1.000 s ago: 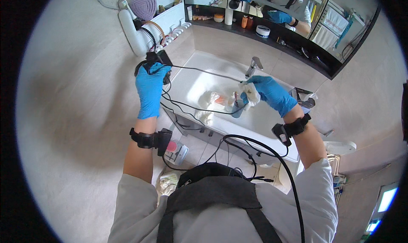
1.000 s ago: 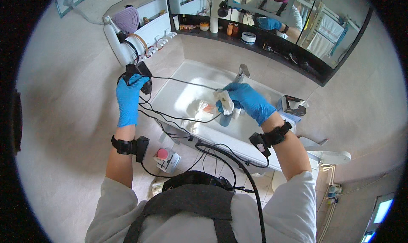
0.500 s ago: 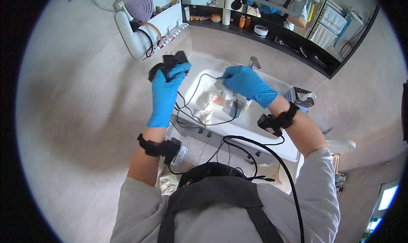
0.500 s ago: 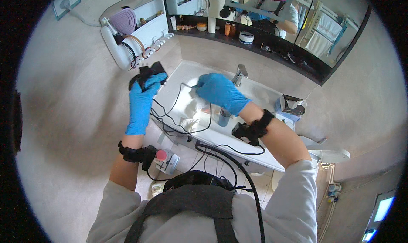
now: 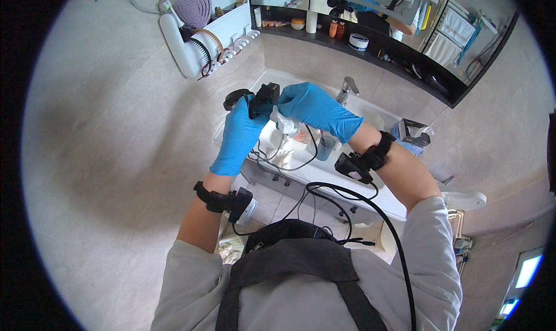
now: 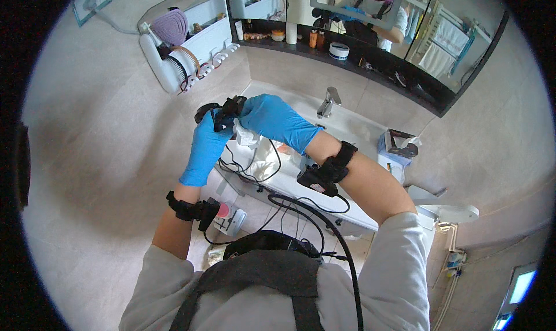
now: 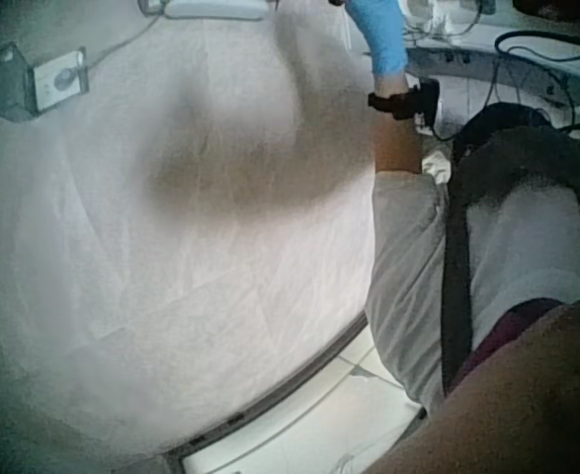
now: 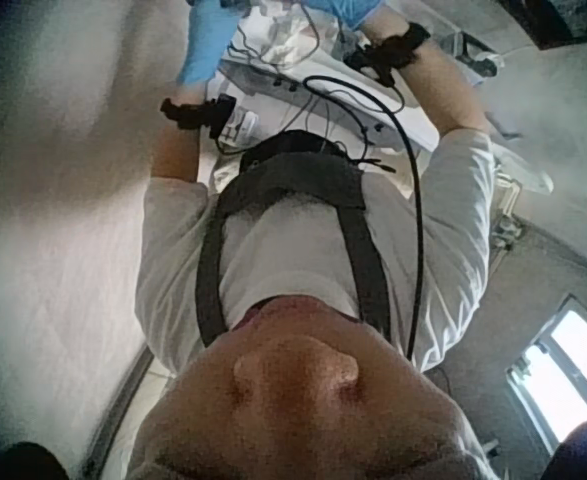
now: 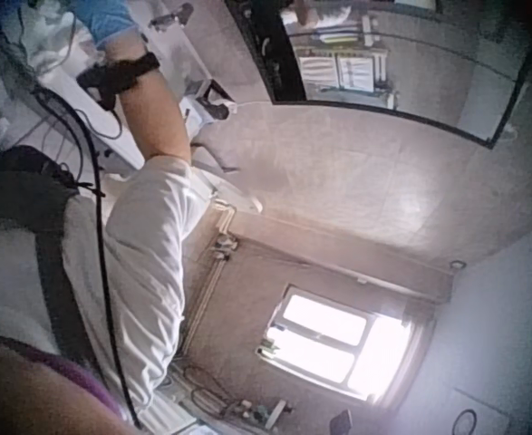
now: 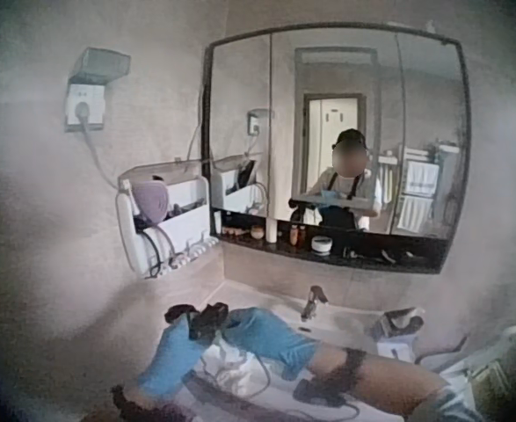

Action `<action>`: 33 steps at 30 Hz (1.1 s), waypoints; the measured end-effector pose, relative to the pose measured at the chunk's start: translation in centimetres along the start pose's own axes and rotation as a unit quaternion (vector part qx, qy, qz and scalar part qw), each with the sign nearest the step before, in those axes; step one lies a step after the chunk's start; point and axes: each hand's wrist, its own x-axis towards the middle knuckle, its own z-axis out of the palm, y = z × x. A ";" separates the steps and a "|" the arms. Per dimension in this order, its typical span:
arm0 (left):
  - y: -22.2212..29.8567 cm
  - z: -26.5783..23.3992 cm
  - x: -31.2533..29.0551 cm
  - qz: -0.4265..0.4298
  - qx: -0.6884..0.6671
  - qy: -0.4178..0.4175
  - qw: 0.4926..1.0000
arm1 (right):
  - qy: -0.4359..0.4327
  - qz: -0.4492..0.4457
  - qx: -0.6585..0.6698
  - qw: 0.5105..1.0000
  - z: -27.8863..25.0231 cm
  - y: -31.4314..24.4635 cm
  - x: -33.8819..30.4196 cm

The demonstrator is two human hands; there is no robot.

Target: The person wipes a white countertop with a cloth, then picks up a black electronic device with attached cables and wipes it thoroughly. The person continues to wipe the device and its cables over the sink area.

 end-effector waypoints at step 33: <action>1.9 -1.3 2.8 -0.007 -0.246 0.156 0.956 | 0.097 0.026 -0.023 0.995 0.5 5.1 -1.4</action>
